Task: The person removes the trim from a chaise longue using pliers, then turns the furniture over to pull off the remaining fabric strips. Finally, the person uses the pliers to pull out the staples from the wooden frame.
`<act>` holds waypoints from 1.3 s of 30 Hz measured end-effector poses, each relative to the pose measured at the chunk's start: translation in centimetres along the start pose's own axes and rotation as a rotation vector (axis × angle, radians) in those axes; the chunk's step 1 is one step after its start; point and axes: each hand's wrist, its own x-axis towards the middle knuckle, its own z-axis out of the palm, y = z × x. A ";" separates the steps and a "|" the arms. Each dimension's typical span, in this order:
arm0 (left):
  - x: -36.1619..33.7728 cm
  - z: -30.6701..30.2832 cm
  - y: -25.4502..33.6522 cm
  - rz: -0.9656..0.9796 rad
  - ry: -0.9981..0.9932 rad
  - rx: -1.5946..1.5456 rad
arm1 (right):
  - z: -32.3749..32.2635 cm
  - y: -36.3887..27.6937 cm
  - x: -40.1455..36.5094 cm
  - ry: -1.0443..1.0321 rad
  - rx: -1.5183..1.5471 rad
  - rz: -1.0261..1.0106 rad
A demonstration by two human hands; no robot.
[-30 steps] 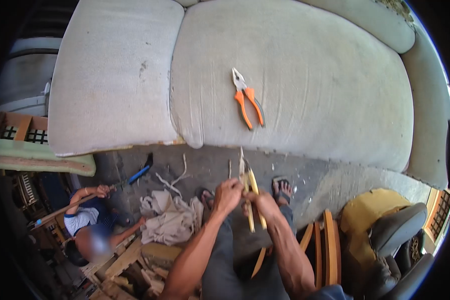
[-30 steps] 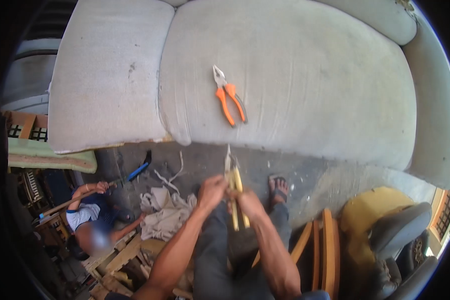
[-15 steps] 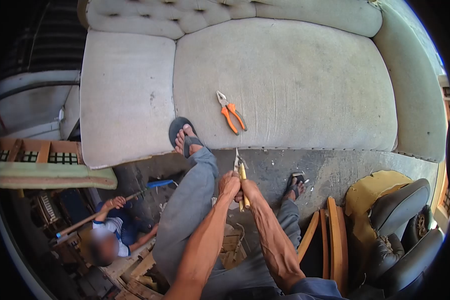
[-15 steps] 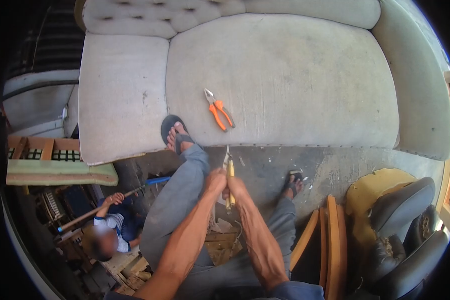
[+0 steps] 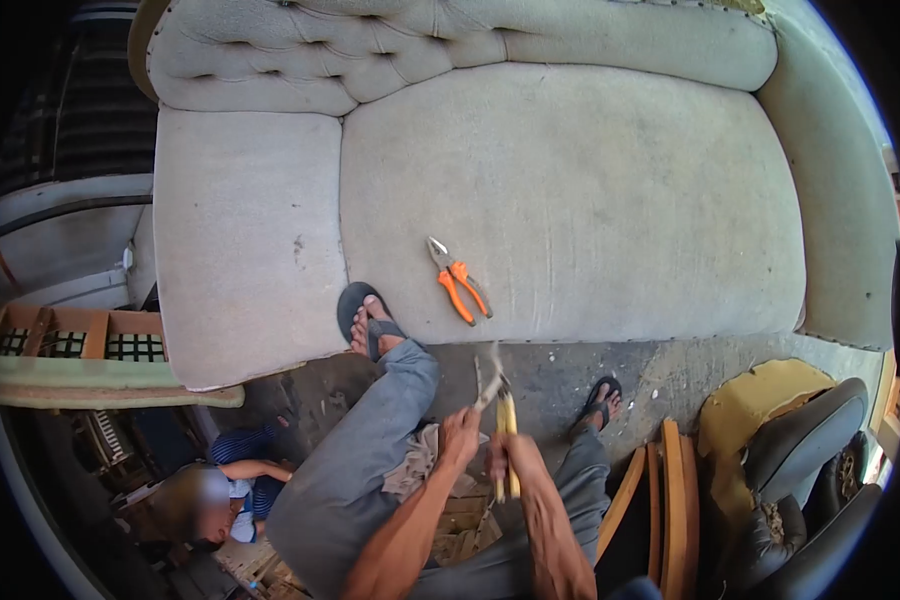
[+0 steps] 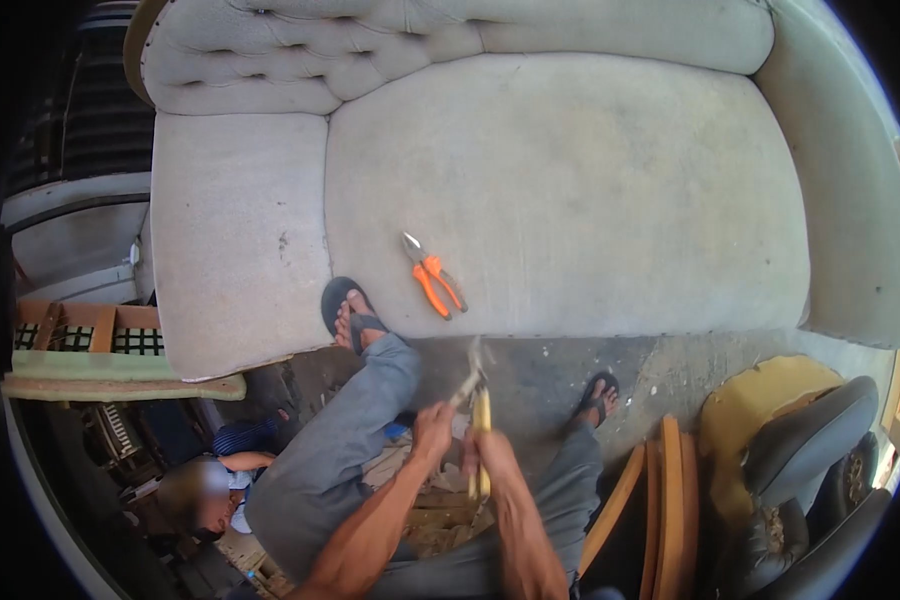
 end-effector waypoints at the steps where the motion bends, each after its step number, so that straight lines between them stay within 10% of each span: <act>1: -2.0 0.8 1.6 -0.108 -0.047 -0.151 | -1.7 -1.0 -5.4 0.063 -0.041 0.090; 11: -6.1 -2.5 11.2 -0.039 -0.124 -0.127 | -8.6 -1.9 -8.5 0.008 -0.564 -0.073; 17: -5.5 -3.8 11.6 0.585 -0.044 0.117 | -9.0 -4.2 1.9 -0.008 -0.485 -0.123; 20: -3.8 -3.1 12.0 0.501 -0.350 -0.163 | -7.5 -6.1 4.5 -0.233 -0.134 -0.088; 33: -0.3 -2.0 11.8 0.114 -0.399 -0.576 | -4.5 -5.8 5.0 -0.126 -0.030 -0.124; 36: -4.3 -3.3 16.7 0.277 -0.458 -0.553 | -8.9 -4.9 -0.3 -0.223 0.267 -0.072; 39: -5.4 -1.4 16.1 0.021 -0.411 -0.842 | -4.7 -7.9 -2.1 0.032 -0.139 -0.160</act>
